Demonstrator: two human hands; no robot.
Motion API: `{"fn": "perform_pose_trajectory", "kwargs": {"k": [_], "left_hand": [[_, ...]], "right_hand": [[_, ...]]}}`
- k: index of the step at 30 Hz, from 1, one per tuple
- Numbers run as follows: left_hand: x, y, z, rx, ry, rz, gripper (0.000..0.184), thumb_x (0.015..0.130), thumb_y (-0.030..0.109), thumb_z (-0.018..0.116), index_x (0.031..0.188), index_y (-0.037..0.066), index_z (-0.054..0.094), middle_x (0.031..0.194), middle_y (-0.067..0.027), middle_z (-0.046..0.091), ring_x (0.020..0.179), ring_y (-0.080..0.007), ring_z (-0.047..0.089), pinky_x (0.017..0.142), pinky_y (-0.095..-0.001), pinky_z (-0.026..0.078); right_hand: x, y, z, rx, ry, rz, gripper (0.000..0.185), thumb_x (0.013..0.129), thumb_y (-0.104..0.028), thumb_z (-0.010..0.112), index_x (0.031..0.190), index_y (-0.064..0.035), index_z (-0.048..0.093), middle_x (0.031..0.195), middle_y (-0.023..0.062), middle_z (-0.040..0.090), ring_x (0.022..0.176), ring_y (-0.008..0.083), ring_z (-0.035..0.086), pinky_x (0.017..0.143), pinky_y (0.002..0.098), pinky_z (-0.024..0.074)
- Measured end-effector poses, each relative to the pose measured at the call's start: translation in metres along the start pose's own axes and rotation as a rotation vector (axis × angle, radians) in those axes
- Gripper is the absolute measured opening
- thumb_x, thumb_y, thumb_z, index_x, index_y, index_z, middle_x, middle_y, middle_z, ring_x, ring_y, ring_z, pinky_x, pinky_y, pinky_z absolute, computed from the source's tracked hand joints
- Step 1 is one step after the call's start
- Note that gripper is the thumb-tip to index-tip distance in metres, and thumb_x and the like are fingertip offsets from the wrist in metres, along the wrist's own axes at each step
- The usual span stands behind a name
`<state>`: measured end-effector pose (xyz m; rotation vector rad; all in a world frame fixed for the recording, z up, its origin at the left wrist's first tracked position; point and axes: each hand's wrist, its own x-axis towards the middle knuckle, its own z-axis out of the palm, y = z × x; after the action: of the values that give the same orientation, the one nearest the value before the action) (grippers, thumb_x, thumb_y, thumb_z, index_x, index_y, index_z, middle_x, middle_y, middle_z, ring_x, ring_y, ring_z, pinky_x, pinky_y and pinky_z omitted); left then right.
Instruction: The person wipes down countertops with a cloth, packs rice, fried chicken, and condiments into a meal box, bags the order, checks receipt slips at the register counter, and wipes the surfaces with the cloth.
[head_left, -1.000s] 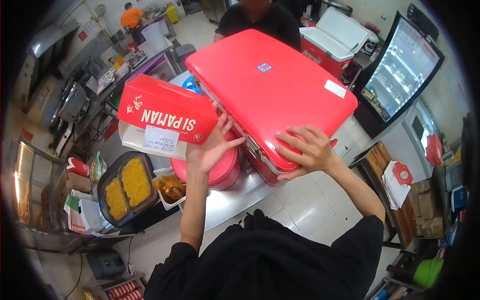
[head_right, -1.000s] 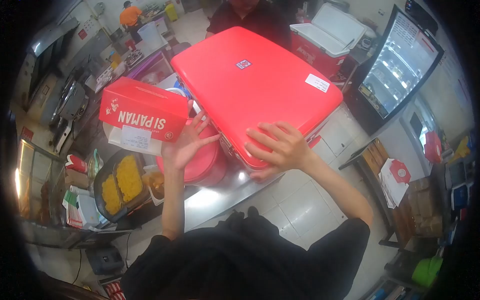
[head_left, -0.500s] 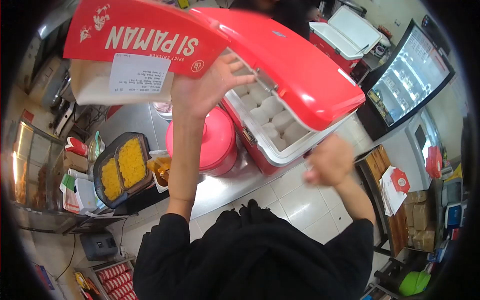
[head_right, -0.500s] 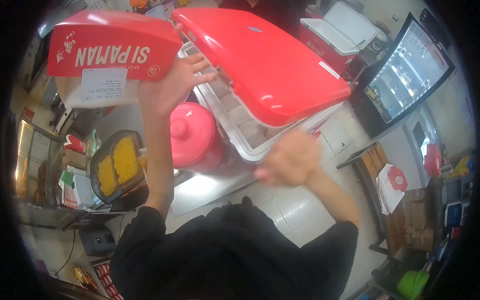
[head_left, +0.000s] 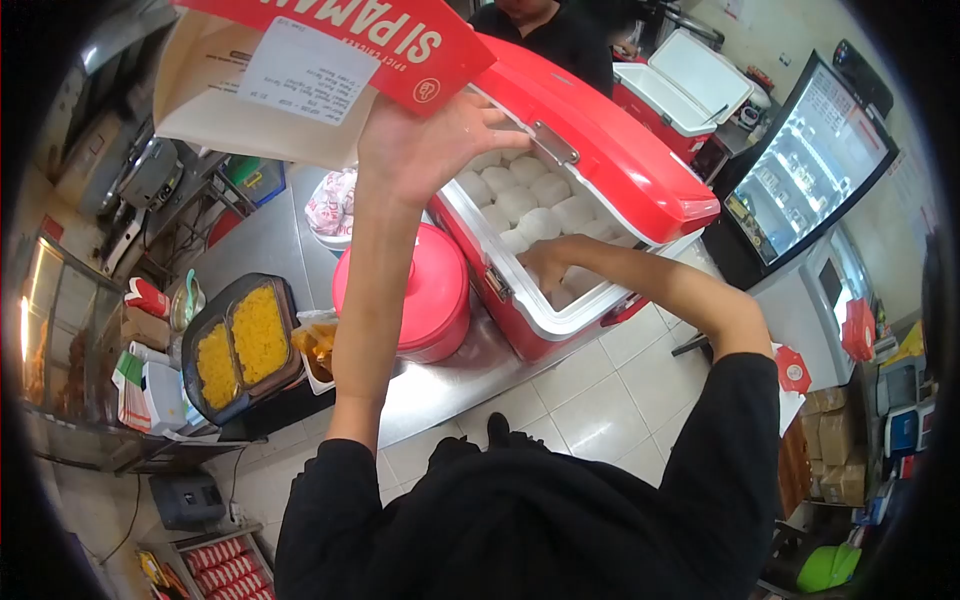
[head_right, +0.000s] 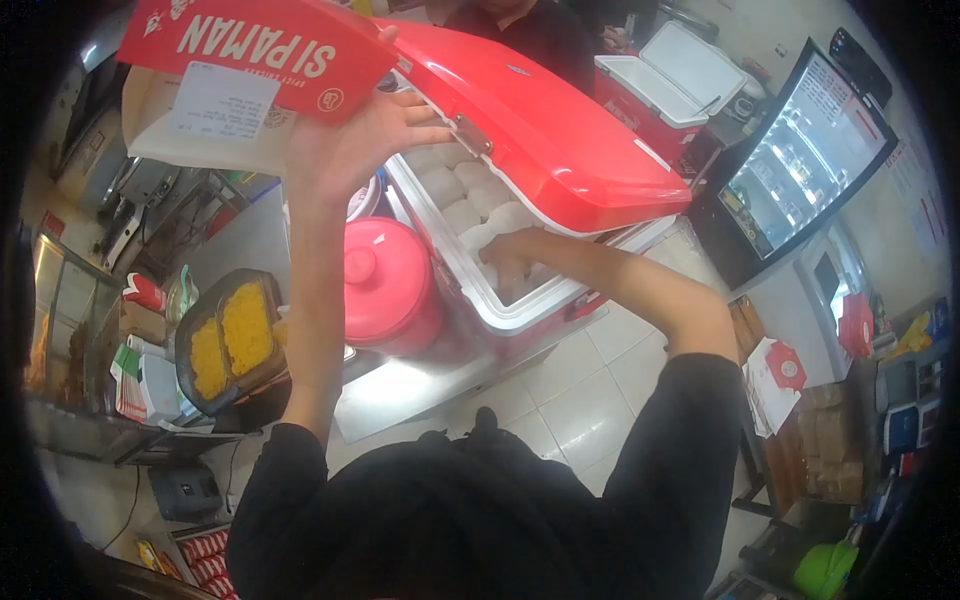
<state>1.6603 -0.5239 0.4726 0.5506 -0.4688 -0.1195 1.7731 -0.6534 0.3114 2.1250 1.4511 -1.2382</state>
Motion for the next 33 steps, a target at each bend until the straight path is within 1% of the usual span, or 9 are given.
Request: {"fn": "perform_pose_trajectory", "kwargs": {"k": [5,7,12,15,18,23,30,31,33], "left_hand": [[-0.012,0.0,-0.008,0.065,0.055,-0.011,0.058,0.086,0.044,0.038,0.121,-0.002,0.034,0.13,-0.0287,0.028,0.12,-0.049,0.025,0.094,-0.062,0.021],[-0.021,-0.004,-0.015,0.057,0.102,-0.025,0.059,0.086,0.044,0.037,0.122,-0.002,0.033,0.13,-0.0294,0.027,0.119,-0.0496,0.025,0.093,-0.0622,0.021],[-0.04,0.001,-0.036,-0.118,0.141,-0.164,0.051,0.086,0.035,0.04,0.12,-0.004,0.034,0.126,-0.0298,0.033,0.116,-0.0471,0.033,0.092,-0.0643,0.02],[-0.074,0.008,-0.024,0.352,0.535,-0.026,0.048,0.085,0.025,0.041,0.121,-0.006,0.031,0.117,-0.0305,0.036,0.111,-0.0448,0.038,0.09,-0.0606,0.03],[-0.146,0.027,-0.017,0.253,0.683,0.057,0.051,0.075,0.007,0.044,0.122,-0.001,0.027,0.11,-0.0209,0.044,0.099,-0.0378,0.047,0.083,-0.0566,0.038],[-0.329,0.028,0.031,0.693,1.291,0.201,0.065,0.075,0.025,0.052,0.13,0.017,0.02,0.115,-0.0144,0.044,0.092,-0.0286,0.054,0.073,-0.049,0.042],[-0.629,-0.004,0.192,0.743,1.661,0.266,0.061,0.084,0.042,0.045,0.132,0.018,0.015,0.127,-0.0121,0.035,0.103,-0.0328,0.05,0.077,-0.0482,0.048],[-0.67,-0.01,0.211,0.71,1.684,0.31,0.061,0.084,0.042,0.045,0.132,0.018,0.015,0.127,-0.0121,0.035,0.104,-0.0331,0.05,0.078,-0.0484,0.048],[-0.75,-0.025,0.243,0.653,1.724,0.4,0.062,0.084,0.043,0.046,0.132,0.018,0.015,0.128,-0.0121,0.034,0.105,-0.0336,0.049,0.078,-0.0489,0.047]], "right_hand": [[-0.072,0.007,0.04,0.082,1.144,-0.28,0.079,0.053,-0.031,0.076,0.117,-0.0006,0.042,0.109,0.0136,0.052,0.1,0.026,0.052,0.082,0.0326,0.0431],[-0.143,-0.049,0.064,0.347,1.191,-0.374,0.075,0.053,-0.03,0.076,0.114,-0.0009,0.043,0.108,0.0132,0.052,0.099,0.0246,0.053,0.083,0.0326,0.0428],[-0.143,-0.127,0.166,0.86,1.049,-0.528,0.067,0.053,-0.009,0.074,0.11,-0.0046,0.038,0.106,0.0136,0.051,0.099,0.0262,0.052,0.085,0.0335,0.0402],[-0.128,-0.164,0.182,1.375,0.831,-0.726,0.065,0.055,-0.004,0.076,0.107,-0.0068,0.038,0.115,0.0112,0.046,0.106,0.0195,0.047,0.089,0.0336,0.0386],[-0.126,-0.197,0.177,1.465,0.719,-0.745,0.067,0.053,-0.002,0.077,0.108,-0.0067,0.038,0.115,0.0098,0.045,0.107,0.0185,0.045,0.091,0.0337,0.0372],[-0.129,-0.28,0.141,1.167,0.908,-1.089,0.073,0.05,-0.018,0.079,0.11,-0.0027,0.041,0.109,0.0125,0.049,0.1,0.0157,0.049,0.087,0.0286,0.0384],[-0.077,-0.537,0.112,1.247,-0.098,-0.967,0.039,0.08,-0.018,0.058,0.109,0.0068,0.049,0.103,0.0096,0.057,0.092,0.015,0.055,0.083,0.0278,0.0413],[-0.06,-0.576,0.115,1.038,-0.08,-1.009,0.041,0.076,-0.019,0.063,0.107,0.0039,0.05,0.102,0.0094,0.057,0.092,0.0154,0.055,0.082,0.0286,0.0417],[-0.045,-0.658,0.144,0.553,0.482,-1.138,0.047,0.067,-0.018,0.071,0.105,-0.0006,0.049,0.1,0.0111,0.058,0.09,0.0183,0.056,0.079,0.03,0.043]]}}
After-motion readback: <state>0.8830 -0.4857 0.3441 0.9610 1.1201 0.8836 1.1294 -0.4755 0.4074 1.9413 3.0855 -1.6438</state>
